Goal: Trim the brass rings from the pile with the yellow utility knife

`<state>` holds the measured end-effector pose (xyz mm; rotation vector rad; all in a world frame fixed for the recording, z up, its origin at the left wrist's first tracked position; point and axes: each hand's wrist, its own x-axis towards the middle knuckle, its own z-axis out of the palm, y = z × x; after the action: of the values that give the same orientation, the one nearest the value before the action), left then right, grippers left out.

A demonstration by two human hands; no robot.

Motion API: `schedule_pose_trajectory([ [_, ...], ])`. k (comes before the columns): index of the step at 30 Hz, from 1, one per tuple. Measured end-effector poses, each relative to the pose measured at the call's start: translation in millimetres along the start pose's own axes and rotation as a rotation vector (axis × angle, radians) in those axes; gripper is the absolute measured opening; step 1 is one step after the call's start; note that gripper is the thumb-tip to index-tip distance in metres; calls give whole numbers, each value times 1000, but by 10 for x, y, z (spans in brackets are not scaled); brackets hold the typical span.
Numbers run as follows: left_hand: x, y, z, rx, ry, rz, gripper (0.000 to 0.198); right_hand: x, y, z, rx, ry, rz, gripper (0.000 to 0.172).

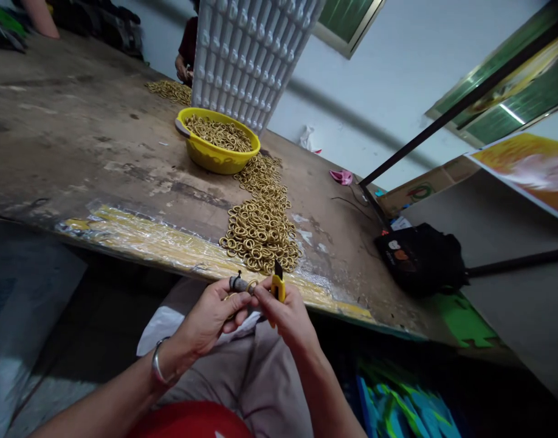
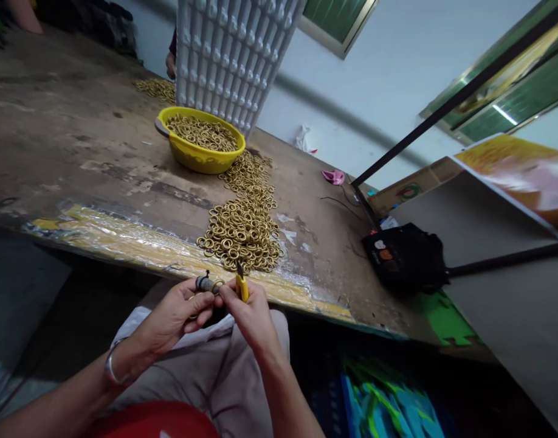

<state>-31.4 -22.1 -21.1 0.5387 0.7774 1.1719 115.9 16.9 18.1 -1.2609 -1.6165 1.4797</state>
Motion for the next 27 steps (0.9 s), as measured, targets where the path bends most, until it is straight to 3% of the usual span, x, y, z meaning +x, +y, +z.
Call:
schedule_pose_trajectory([
  [5, -92, 45, 8, -2, -52, -47, 33, -211, -69, -51, -524, 122, -218, 22],
  [9, -134, 73, 25, 3, -41, -63, 35, -337, -74, -94, -812, 128, -281, 17],
  [20, -115, 56, 34, 167, -73, 16, 34, -314, 42, -35, -1155, 106, -237, 25],
  [22, -132, 71, 20, 201, -98, 21, 31, -240, 119, -129, -1237, 131, -189, 24],
  [25, -182, 141, 12, 193, -177, -31, 28, -96, 268, -377, -1336, 244, 4, 20],
  [27, -188, 182, 2, 143, -225, -83, 29, 0, 371, -535, -1280, 323, 10, 16],
])
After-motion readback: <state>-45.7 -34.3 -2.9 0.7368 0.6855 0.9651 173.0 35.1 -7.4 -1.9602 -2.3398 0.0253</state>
